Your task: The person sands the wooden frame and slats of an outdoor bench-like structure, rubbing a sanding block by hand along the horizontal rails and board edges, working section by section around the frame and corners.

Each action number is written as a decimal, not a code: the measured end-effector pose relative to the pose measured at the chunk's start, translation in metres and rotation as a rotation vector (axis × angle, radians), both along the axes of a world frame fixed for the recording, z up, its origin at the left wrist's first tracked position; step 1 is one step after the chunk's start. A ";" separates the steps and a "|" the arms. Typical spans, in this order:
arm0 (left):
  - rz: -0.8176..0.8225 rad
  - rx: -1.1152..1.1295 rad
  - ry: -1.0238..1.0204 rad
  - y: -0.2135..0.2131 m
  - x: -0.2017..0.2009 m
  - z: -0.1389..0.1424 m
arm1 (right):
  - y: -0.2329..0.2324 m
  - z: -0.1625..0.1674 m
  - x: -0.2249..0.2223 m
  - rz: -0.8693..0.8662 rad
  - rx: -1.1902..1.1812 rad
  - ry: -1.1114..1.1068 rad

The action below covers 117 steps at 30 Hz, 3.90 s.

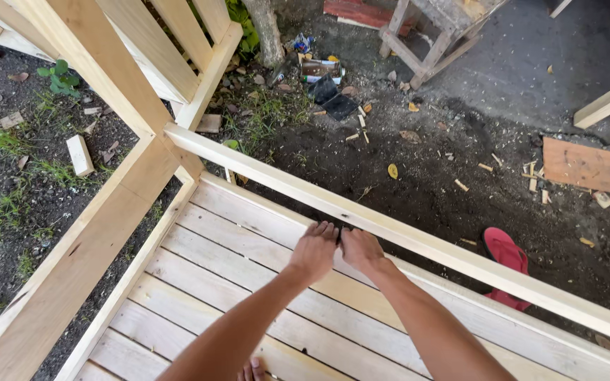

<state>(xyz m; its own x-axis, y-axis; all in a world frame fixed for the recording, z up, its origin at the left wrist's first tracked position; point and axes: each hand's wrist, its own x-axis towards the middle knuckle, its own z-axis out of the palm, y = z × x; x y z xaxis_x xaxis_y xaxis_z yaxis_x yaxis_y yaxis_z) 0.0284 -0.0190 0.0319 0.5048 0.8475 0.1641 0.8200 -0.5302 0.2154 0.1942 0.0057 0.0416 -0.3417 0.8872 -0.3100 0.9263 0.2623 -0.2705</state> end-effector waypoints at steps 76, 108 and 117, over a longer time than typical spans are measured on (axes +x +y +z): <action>0.067 0.114 -0.072 0.000 -0.055 -0.005 | 0.001 0.000 0.001 -0.018 -0.180 0.027; 0.342 -0.138 -0.458 -0.004 -0.006 -0.006 | 0.006 -0.018 -0.001 -0.039 -0.187 0.005; 0.425 0.082 -0.473 0.011 -0.014 -0.020 | 0.001 -0.025 0.001 -0.027 -0.175 0.047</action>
<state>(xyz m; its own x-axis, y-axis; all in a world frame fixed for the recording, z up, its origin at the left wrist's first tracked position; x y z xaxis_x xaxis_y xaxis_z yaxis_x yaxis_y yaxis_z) 0.0145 -0.0078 0.0115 -0.0153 0.9330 0.3596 0.7885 -0.2099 0.5781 0.1951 0.0068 0.0169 -0.3365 0.8302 -0.4443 0.9175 0.1830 -0.3530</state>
